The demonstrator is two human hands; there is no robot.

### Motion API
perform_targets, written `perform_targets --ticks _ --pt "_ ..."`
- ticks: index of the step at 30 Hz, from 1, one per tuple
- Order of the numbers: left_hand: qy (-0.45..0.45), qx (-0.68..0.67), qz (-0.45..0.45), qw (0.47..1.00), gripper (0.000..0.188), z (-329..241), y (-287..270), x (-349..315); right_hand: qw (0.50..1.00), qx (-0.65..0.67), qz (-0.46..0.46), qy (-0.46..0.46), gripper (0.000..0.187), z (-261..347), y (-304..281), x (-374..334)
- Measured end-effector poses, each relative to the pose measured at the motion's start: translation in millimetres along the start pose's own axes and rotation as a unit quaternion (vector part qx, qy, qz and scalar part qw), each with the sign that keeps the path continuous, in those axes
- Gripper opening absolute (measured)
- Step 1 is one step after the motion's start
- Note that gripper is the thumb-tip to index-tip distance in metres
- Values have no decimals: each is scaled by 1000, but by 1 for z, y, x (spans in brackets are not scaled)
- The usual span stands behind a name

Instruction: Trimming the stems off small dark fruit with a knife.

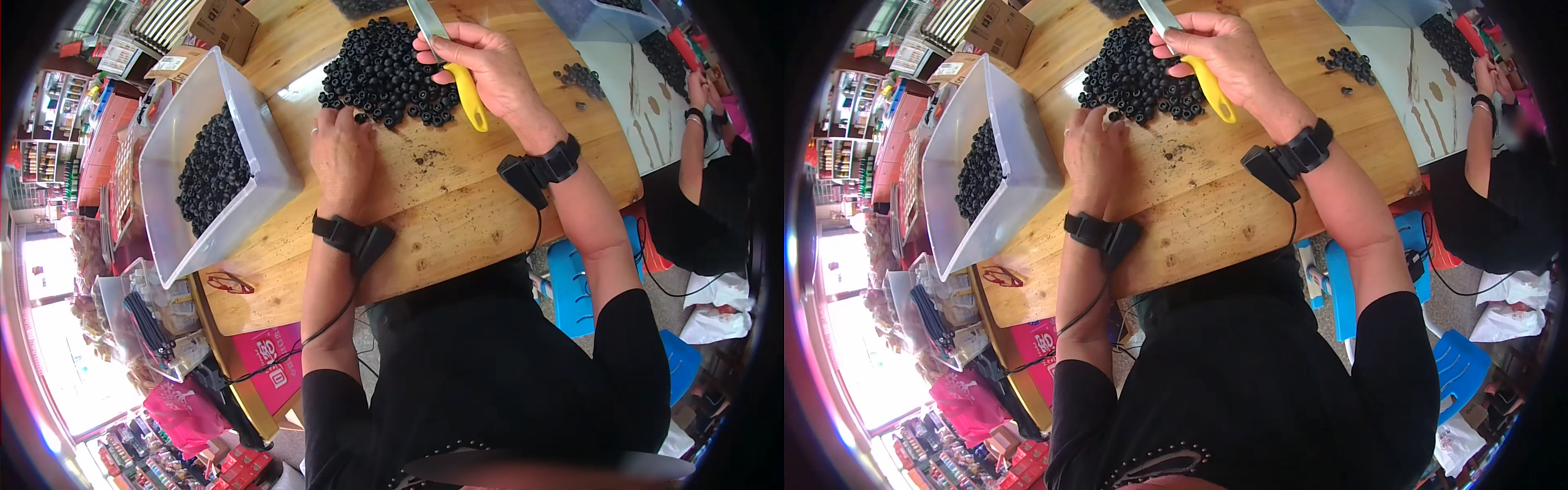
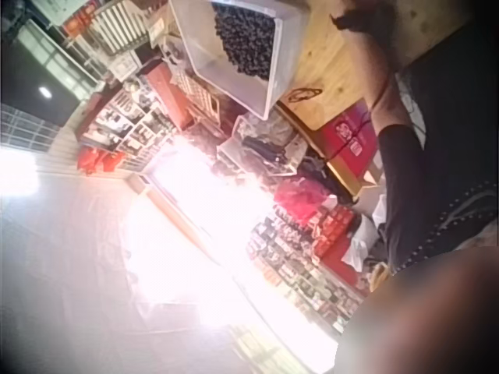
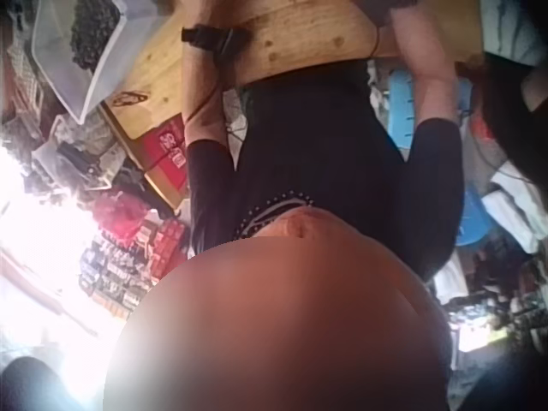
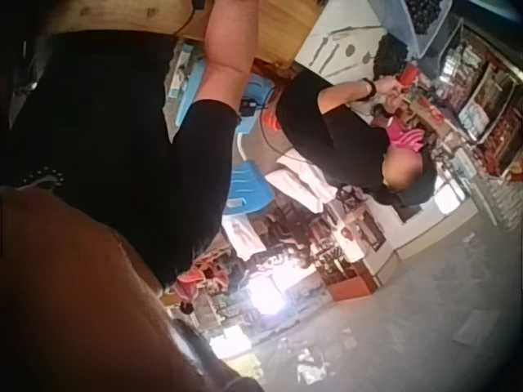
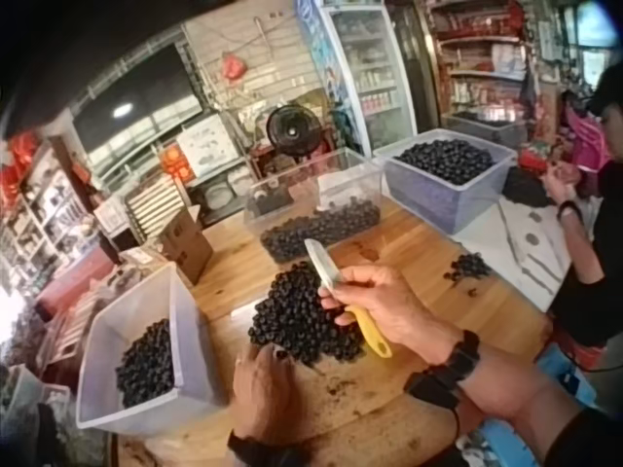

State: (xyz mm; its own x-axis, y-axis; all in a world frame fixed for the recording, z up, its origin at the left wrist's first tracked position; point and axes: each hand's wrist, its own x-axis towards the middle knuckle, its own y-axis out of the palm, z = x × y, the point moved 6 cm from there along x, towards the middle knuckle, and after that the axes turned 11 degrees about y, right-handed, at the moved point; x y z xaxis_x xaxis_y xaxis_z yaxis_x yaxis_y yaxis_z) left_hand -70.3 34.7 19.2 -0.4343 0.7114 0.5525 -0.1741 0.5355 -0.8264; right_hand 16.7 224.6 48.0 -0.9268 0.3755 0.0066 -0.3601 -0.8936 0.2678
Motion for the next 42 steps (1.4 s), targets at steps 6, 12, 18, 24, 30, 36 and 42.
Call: perform_targets --ticks 6,12,18,24,30,36,42 --pt "8 -57 -7 998 20 4 3 -1 1000 9 -27 -5 25 2 -12 4" --pt "-188 -518 -45 833 17 -5 0 -6 1000 -12 -1 9 24 0 3 -2" --pt "-213 -645 -49 733 22 -13 1 -8 992 -45 88 77 19 -9 34 -13" --pt "-211 -644 -81 731 22 -14 3 -11 984 -81 116 104 19 -25 44 -13" --pt "-228 -709 -99 660 20 -15 5 -11 985 -90 108 102 20 -26 45 -16" --pt "-223 -715 -124 651 21 -13 4 -12 985 -90 109 101 21 -26 49 -17" --pt "-201 -716 -133 655 23 -12 1 -14 985 -95 126 74 21 -22 53 -19"
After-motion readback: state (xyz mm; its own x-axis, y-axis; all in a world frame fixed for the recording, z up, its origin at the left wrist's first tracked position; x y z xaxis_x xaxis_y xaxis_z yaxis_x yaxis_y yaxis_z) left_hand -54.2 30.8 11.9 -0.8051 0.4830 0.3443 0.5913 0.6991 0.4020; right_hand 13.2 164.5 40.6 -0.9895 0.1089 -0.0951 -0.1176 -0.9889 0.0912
